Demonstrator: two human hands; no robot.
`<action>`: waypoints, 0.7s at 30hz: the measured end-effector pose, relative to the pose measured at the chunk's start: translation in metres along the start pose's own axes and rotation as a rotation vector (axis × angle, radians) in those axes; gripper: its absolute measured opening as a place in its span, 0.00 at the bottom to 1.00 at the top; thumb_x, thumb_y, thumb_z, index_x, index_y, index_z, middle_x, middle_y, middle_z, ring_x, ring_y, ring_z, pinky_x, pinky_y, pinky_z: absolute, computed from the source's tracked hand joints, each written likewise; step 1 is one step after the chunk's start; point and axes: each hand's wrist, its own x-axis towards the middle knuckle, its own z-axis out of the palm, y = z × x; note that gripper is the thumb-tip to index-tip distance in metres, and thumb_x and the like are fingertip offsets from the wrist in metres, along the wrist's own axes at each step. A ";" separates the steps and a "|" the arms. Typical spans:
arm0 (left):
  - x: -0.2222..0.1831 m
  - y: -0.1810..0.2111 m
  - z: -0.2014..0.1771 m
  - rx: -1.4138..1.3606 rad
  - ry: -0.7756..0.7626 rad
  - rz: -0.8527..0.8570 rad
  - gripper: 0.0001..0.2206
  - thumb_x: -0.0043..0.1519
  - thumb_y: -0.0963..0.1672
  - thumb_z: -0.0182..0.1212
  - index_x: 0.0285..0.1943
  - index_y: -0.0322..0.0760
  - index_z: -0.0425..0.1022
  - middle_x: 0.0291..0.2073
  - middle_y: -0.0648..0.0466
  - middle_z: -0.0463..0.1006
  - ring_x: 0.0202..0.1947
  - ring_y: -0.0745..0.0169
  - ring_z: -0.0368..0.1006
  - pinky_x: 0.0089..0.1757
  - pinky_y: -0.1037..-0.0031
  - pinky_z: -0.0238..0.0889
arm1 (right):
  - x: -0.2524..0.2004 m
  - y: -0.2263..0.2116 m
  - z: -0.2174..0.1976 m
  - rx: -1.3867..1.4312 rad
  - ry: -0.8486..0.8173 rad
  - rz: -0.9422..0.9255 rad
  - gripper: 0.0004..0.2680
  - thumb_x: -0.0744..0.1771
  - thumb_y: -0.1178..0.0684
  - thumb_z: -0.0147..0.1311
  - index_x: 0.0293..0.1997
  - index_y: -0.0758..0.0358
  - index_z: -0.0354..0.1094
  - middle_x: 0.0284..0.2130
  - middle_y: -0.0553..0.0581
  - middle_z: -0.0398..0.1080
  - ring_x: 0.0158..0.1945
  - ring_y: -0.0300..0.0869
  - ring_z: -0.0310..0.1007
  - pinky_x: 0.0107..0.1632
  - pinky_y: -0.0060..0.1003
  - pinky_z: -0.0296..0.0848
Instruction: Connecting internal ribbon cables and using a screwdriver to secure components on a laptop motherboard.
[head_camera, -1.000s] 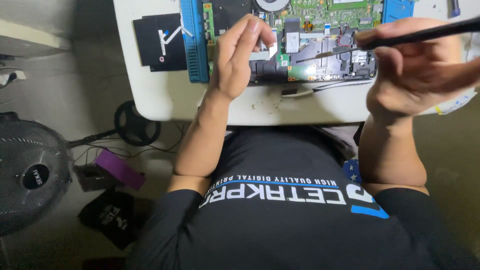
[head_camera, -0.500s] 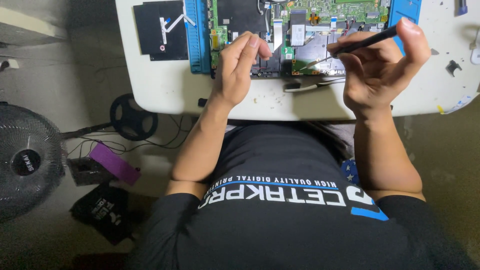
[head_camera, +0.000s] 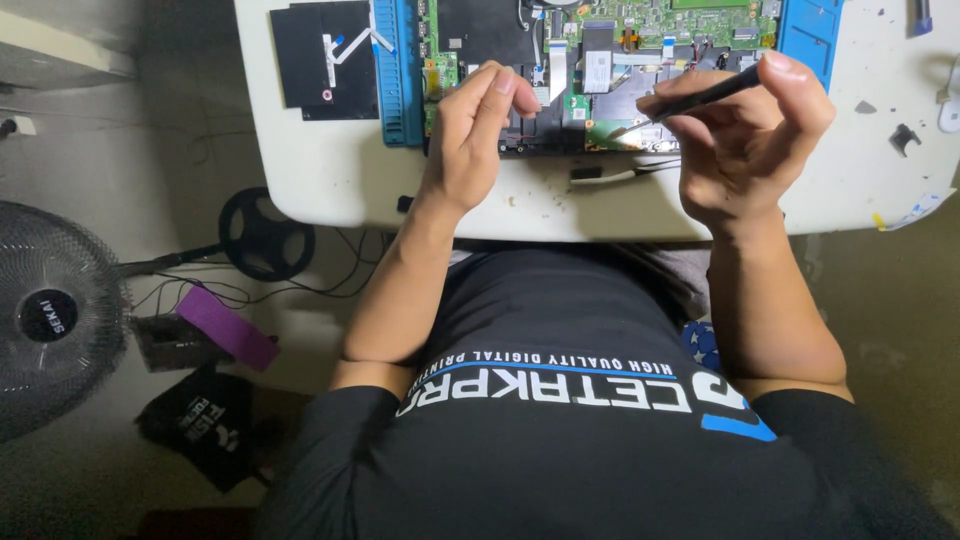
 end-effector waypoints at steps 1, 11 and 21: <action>0.000 0.000 0.000 0.006 0.001 0.000 0.19 0.73 0.46 0.37 0.37 0.31 0.72 0.33 0.49 0.73 0.36 0.59 0.69 0.41 0.72 0.64 | 0.000 -0.001 0.001 0.007 -0.003 0.008 0.24 0.72 0.75 0.44 0.72 0.55 0.38 0.36 0.88 0.66 0.36 0.69 0.72 0.45 0.59 0.75; 0.001 -0.003 0.000 0.011 0.012 0.026 0.19 0.73 0.45 0.37 0.37 0.29 0.72 0.32 0.49 0.73 0.35 0.58 0.69 0.41 0.72 0.65 | 0.002 0.003 0.005 -0.193 -0.015 -0.147 0.16 0.74 0.67 0.48 0.67 0.68 0.44 0.44 0.83 0.64 0.44 0.70 0.76 0.51 0.61 0.81; 0.002 0.001 -0.011 0.094 0.070 -0.006 0.20 0.73 0.47 0.38 0.35 0.33 0.73 0.31 0.51 0.74 0.34 0.61 0.69 0.38 0.73 0.60 | -0.003 -0.008 -0.005 -0.214 -0.064 -0.094 0.14 0.74 0.66 0.46 0.64 0.58 0.45 0.40 0.74 0.73 0.54 0.67 0.75 0.65 0.62 0.67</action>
